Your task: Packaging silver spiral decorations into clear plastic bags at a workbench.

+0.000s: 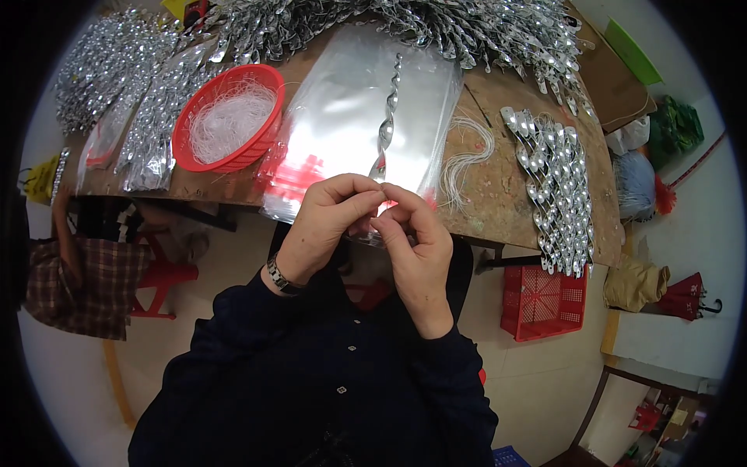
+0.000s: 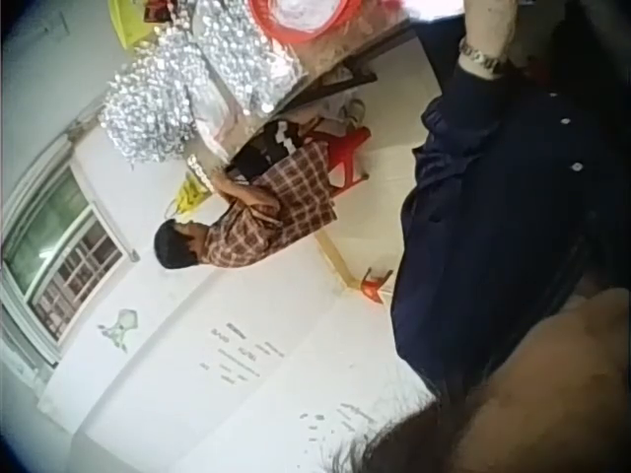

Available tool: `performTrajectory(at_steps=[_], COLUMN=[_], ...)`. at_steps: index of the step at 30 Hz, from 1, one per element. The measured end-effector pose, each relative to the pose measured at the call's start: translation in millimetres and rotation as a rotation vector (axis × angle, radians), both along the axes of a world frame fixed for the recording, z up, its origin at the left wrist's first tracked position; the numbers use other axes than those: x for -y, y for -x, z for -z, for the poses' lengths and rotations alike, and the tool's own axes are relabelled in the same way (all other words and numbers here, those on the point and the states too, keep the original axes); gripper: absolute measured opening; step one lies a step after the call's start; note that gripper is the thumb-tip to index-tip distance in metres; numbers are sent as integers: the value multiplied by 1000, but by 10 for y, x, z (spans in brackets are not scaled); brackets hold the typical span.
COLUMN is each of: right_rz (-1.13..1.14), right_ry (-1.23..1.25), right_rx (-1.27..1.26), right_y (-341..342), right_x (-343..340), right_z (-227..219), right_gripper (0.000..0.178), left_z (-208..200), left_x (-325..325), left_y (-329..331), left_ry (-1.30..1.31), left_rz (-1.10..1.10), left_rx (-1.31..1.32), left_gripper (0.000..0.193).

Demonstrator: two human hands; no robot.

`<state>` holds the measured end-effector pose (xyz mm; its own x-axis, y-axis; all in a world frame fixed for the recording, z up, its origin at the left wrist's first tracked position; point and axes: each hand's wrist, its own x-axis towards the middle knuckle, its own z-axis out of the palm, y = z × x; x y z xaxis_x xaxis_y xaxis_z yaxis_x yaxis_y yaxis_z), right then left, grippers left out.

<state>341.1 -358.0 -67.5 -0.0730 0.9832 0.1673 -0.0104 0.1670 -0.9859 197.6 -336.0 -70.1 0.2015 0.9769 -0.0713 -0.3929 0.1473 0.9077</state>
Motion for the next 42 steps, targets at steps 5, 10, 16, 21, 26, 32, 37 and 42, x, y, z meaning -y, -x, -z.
performTrajectory(at_steps=[5,10,16,21,26,32,37,42], right_rz=[-21,-35,-42,-41,-43,-41,-43,-70], right_ry=[-3,-22,-17,-7,-13,4,9,10], right_rx=[-14,-8,-22,-42,-14,-47,-59,-22], right_y=[17,25,21,33,26,36,31,21], right_x=[5,6,5,9,10,12,14,19], right_z=[12,33,55,49,41,32,42,14], right_gripper=[34,35,36,35,35,34,34,33], left_z=[13,35,28,16,23,28,18,-1], left_x=[0,2,8,11,11,11,18,20], left_y=[9,38,43,25,29,30,25,46], left_ry=[30,31,36,68,73,56,61,53], left_rz=[9,54,69,54,65,81,90,82], left_rx=[51,70,83,65,90,80,73,67], left_gripper=[12,15,15,12,12,12,11,11])
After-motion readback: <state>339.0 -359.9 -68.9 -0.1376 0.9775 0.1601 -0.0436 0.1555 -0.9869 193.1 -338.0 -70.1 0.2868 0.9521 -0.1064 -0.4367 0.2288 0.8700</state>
